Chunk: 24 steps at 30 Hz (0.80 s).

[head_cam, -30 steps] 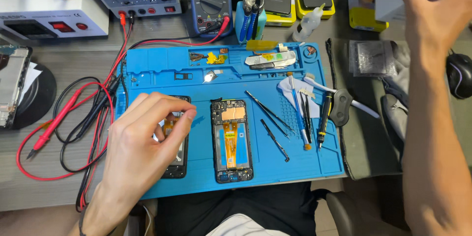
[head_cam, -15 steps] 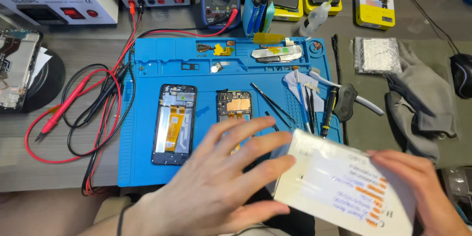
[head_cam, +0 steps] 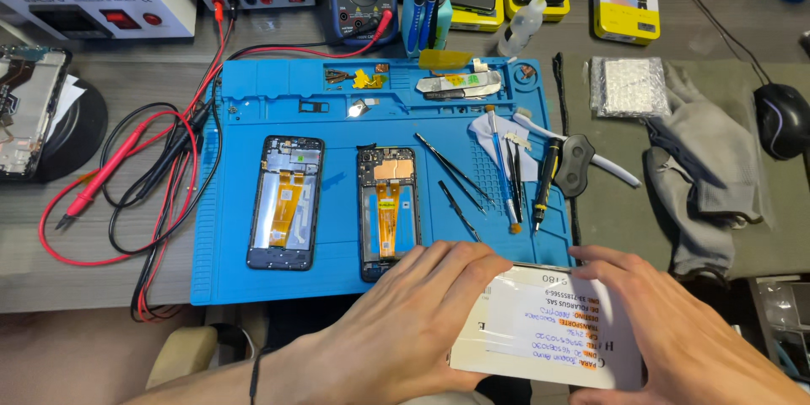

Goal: The person works on two disassembled smartphones on a blue anti-static mat, using tweezers to handle small internal components. They open a white box to retrieve a new phone back cover, place it on the mat, and then use a white cloth to wipe the interior of one of the phone chassis.

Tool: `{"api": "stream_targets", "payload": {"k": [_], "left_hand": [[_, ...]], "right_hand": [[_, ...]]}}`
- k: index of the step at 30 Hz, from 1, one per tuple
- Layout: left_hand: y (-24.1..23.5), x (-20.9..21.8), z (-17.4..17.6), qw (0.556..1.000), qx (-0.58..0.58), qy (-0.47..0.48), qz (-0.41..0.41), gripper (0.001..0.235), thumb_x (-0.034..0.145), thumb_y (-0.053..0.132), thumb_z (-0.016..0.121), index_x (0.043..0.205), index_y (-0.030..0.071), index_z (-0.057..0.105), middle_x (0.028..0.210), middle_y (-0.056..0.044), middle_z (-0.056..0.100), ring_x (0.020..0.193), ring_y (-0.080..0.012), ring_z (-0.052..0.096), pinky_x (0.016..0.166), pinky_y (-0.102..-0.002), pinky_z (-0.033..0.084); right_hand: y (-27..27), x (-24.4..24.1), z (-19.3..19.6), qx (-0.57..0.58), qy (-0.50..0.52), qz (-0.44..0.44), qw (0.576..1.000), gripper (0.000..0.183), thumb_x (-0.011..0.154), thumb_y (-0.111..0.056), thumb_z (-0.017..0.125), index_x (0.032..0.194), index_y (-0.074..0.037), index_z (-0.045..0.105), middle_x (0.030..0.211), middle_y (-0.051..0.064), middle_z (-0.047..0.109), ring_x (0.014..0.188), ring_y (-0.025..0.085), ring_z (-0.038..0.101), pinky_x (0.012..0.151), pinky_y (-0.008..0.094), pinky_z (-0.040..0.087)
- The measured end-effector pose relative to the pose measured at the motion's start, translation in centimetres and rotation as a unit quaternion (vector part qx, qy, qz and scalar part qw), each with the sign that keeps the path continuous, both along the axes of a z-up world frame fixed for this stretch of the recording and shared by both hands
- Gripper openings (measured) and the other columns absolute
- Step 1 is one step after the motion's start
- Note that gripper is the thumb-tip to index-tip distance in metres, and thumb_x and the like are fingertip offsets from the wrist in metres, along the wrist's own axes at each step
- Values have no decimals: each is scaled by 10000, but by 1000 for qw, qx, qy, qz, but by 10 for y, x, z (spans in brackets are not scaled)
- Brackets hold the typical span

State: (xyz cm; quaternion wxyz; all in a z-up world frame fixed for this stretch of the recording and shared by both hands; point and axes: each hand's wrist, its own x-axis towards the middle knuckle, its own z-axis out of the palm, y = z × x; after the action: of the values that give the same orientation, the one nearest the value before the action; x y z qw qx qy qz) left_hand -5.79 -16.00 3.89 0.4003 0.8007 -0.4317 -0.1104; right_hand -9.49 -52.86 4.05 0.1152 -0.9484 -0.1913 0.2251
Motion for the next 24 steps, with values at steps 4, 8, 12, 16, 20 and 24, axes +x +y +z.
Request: {"api": "stream_targets", "payload": {"k": [4,8,12,16,20,24], "left_hand": [[-2,1,4,999,13,33,3,993,862,416,884,1628,15,397,1591,-248,505,1411,-417,492,1125,-540,408],[-7,-3,-1,999,30,30,12,1019,832,366,915,1631,0,398,1595,-240,491,1406,-423,484,1107,-540,415],[-9,-12,-7,998,56,-31,10,1171,762,400,1006,1659,-20,383,1624,-272,474,1424,-466,459,1104,-566,419],[-8,-22,-11,998,51,-43,8,1209,757,418,1007,1680,-10,355,1676,-268,436,1477,-477,435,1145,-564,408],[-6,-24,-17,997,34,-62,12,1145,767,400,977,1665,-2,390,1645,-266,470,1475,-469,458,1190,-578,372],[-6,-25,-20,996,-4,-89,28,964,931,642,714,1622,22,453,1540,-245,541,1405,-448,523,1110,-587,380]], "right_hand": [[27,-9,16,-76,-21,4,997,1385,684,-1055,960,1679,-306,355,1897,-69,294,1568,170,477,1034,459,587],[40,-31,9,-93,-211,38,972,1320,693,-974,824,1716,-248,414,1807,-20,454,1506,221,544,1048,447,569],[52,-41,10,-71,-149,-93,982,1205,632,-901,880,1607,-290,523,1674,-109,574,1394,118,676,745,362,735],[43,-35,0,-91,-137,-47,985,1338,583,-934,991,1568,-205,452,1642,-16,529,1336,192,670,833,411,696],[40,-33,-7,-94,-71,-67,991,1306,503,-960,1100,1418,-259,486,1627,-45,500,1313,175,682,881,434,662],[39,-45,-14,-52,-138,-49,988,1275,519,-970,1047,1372,-184,516,1782,111,448,1376,283,660,1033,482,568]]}}
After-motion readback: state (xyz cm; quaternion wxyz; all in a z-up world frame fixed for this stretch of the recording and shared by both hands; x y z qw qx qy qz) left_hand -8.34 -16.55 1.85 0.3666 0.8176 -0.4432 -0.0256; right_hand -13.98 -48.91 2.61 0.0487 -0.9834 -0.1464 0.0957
